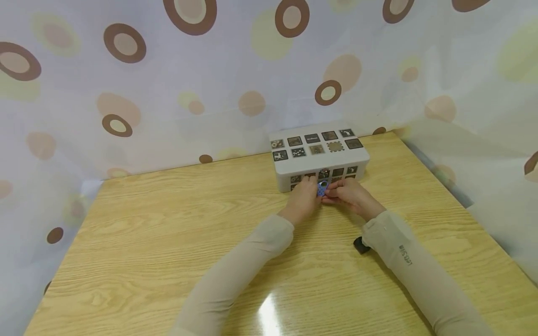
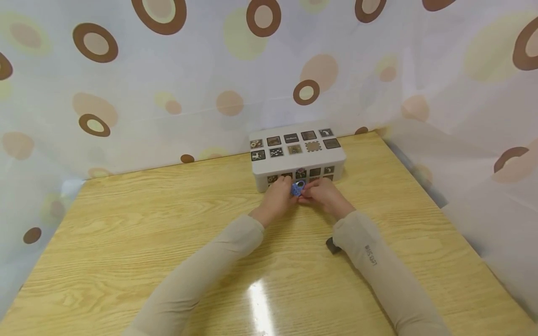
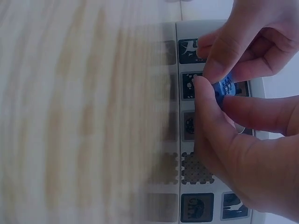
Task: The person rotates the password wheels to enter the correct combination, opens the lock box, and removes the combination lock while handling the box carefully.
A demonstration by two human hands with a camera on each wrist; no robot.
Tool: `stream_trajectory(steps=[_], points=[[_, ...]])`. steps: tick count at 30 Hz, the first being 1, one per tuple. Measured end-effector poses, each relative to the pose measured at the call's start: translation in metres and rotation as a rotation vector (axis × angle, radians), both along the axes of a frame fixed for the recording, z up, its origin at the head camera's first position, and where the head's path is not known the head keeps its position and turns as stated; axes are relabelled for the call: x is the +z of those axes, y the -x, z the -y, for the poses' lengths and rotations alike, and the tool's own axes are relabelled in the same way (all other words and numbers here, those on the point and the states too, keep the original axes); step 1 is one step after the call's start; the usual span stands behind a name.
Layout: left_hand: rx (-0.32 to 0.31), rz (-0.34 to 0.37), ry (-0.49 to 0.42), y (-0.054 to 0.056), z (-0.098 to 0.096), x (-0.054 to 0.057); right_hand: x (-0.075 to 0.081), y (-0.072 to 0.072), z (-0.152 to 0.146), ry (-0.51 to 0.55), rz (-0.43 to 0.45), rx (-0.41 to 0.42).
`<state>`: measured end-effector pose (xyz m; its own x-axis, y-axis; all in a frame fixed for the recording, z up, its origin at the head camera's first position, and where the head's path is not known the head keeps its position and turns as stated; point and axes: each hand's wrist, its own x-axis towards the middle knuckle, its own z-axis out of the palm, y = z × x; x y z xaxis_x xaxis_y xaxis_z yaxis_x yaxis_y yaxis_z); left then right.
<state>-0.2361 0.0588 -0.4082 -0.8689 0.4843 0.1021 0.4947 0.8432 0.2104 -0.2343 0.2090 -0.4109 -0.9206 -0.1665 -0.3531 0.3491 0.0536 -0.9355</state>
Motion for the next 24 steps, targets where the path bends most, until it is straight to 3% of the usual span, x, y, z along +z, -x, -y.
stream_trajectory(steps=[8,16,19,24], points=[[0.032,0.042,-0.007,-0.004,0.002,0.003,0.005,-0.004,0.0,0.013,-0.001,0.021],[0.05,0.054,-0.075,-0.006,0.007,-0.001,0.003,-0.005,-0.001,0.021,-0.024,0.04],[0.046,0.065,-0.123,-0.006,0.005,-0.002,-0.005,-0.001,-0.01,0.067,-0.052,0.076],[0.029,0.123,-0.255,-0.005,0.0,-0.002,-0.002,-0.003,-0.02,0.029,-0.049,0.107]])
